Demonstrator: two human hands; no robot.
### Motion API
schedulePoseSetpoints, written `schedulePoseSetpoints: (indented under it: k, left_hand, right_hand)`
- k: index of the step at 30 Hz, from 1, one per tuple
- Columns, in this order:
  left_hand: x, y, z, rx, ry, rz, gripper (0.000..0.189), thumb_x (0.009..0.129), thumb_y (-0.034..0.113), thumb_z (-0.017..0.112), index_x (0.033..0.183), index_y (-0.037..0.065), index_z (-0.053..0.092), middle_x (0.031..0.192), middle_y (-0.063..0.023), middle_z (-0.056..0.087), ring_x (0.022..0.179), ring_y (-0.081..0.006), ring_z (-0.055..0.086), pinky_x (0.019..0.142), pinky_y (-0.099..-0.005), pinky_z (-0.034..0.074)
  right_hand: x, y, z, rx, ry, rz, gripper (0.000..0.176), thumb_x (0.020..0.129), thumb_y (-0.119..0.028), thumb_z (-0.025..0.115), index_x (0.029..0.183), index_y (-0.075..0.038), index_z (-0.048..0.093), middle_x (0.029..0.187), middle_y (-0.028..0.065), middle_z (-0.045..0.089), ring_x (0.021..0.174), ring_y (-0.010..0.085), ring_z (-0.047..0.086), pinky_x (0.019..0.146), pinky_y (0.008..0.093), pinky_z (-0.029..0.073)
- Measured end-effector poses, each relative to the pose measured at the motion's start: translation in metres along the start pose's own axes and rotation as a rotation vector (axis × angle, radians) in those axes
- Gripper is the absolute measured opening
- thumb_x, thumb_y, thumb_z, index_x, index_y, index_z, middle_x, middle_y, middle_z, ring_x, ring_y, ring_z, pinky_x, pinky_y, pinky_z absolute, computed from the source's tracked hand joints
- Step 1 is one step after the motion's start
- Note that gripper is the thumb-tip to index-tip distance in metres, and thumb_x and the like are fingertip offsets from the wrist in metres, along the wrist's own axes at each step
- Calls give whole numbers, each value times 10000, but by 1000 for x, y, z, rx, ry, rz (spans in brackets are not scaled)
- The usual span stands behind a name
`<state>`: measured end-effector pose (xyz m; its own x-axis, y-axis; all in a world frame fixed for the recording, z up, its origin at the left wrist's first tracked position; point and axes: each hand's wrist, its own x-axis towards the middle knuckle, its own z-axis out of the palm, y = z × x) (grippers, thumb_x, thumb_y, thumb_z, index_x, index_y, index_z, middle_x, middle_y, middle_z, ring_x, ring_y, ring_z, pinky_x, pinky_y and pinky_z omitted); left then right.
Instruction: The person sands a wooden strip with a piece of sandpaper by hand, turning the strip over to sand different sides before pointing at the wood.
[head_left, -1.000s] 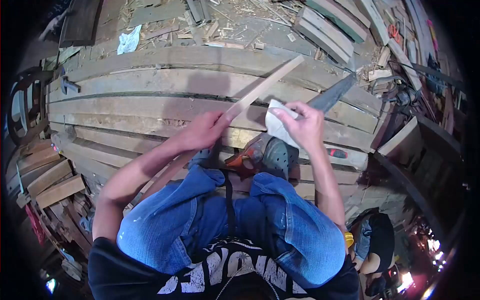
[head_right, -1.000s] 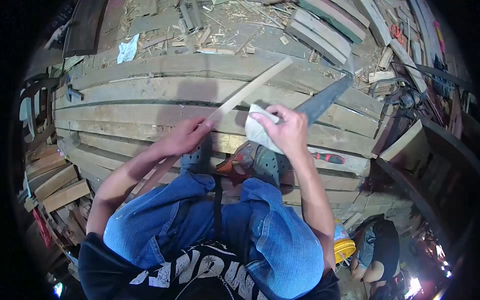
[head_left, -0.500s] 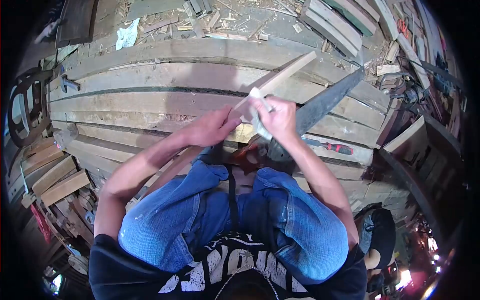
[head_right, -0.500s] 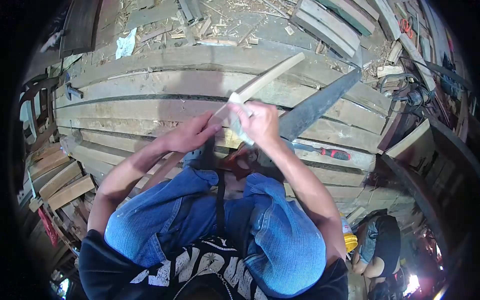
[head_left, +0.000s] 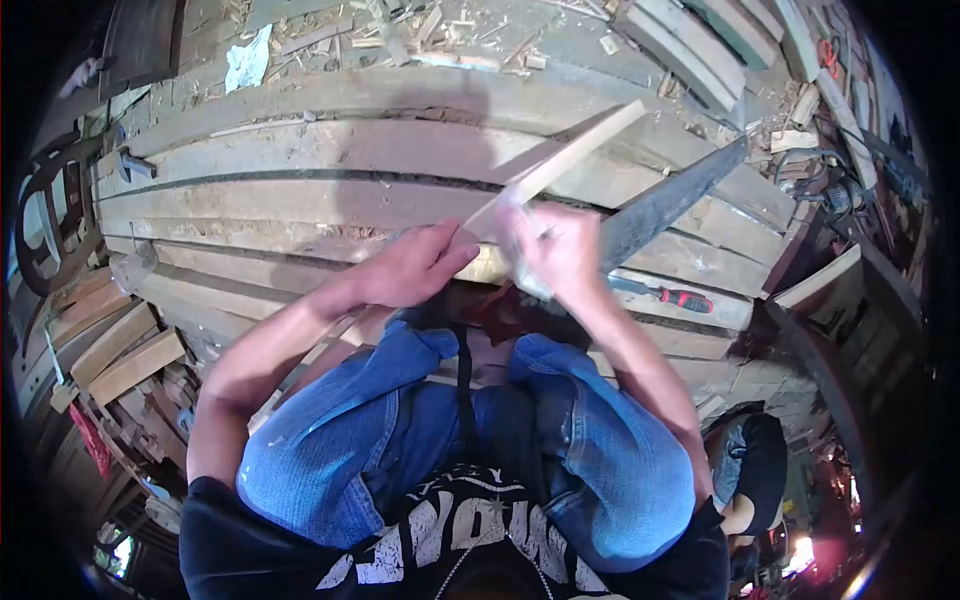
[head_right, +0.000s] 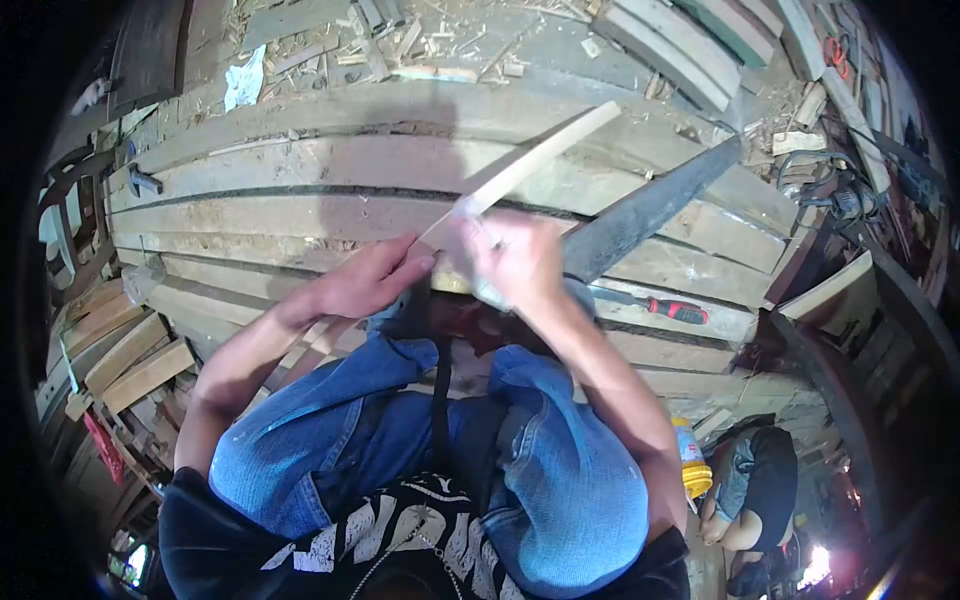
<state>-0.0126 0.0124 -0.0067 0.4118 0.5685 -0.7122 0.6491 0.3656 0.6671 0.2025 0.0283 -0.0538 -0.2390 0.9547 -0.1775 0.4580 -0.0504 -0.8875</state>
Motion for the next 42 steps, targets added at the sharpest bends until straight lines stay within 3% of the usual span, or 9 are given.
schedulePoseSetpoints:
  k: [13,16,19,23,29,33,36,39,42]
  left_hand:
    - [-13,4,9,44,-7,9,429,974,360,489,1092,-52,506,887,-297,623,886,-470,602,778,-516,456]
    - [-12,3,10,31,32,97,435,975,357,488,1101,-59,499,892,-300,622,903,-478,597,789,-516,455]
    - [-11,4,8,32,-51,17,420,974,341,493,1101,-60,490,891,-302,621,896,-479,600,780,-511,462]
    - [-13,-1,13,26,7,99,379,976,323,514,1081,-42,512,862,-269,617,832,-426,614,720,-469,466]
    - [-12,0,12,28,-52,55,409,969,339,516,1072,-57,505,842,-282,627,837,-460,616,728,-506,465]
    - [-14,-3,12,98,-38,28,412,967,344,519,1053,-59,516,834,-278,627,829,-453,618,724,-504,465]
    - [-15,2,12,38,-44,47,415,966,349,519,1032,-60,526,842,-281,627,838,-451,619,730,-501,465]
    - [-13,-5,15,42,-26,68,363,974,332,527,1039,-25,545,779,-215,592,746,-356,603,675,-432,450]
    - [-12,-1,14,48,-38,18,429,967,363,510,1038,-60,529,863,-291,628,855,-450,618,737,-498,463]
  right_hand:
    - [-8,-3,-5,56,79,246,198,859,-161,688,706,-36,704,613,145,633,496,232,620,452,372,433]
    - [-26,-19,18,-60,17,-183,322,790,-148,744,569,-32,539,588,140,583,514,328,594,443,373,426]
    - [-3,-2,0,9,135,223,326,822,-211,724,571,-55,586,586,136,604,473,305,595,429,392,437]
    - [-26,-13,18,-119,88,-172,365,917,-259,616,610,-66,659,551,129,595,446,273,593,420,388,441]
    - [-8,-4,0,-178,113,145,345,863,-263,678,593,-55,621,581,136,597,483,320,600,449,397,459]
    - [-22,-7,16,-223,57,-204,355,915,-290,606,654,-64,687,564,145,600,487,296,613,452,398,463]
    - [1,-3,-16,-311,51,243,302,873,-272,668,653,-65,685,629,154,627,510,308,617,472,403,469]
    - [-30,-14,17,-172,94,-86,349,911,-282,617,645,-67,687,604,156,620,493,297,617,449,391,463]
    - [-18,8,3,-267,71,-70,332,897,-274,635,633,-80,686,605,148,626,492,300,616,454,397,467]
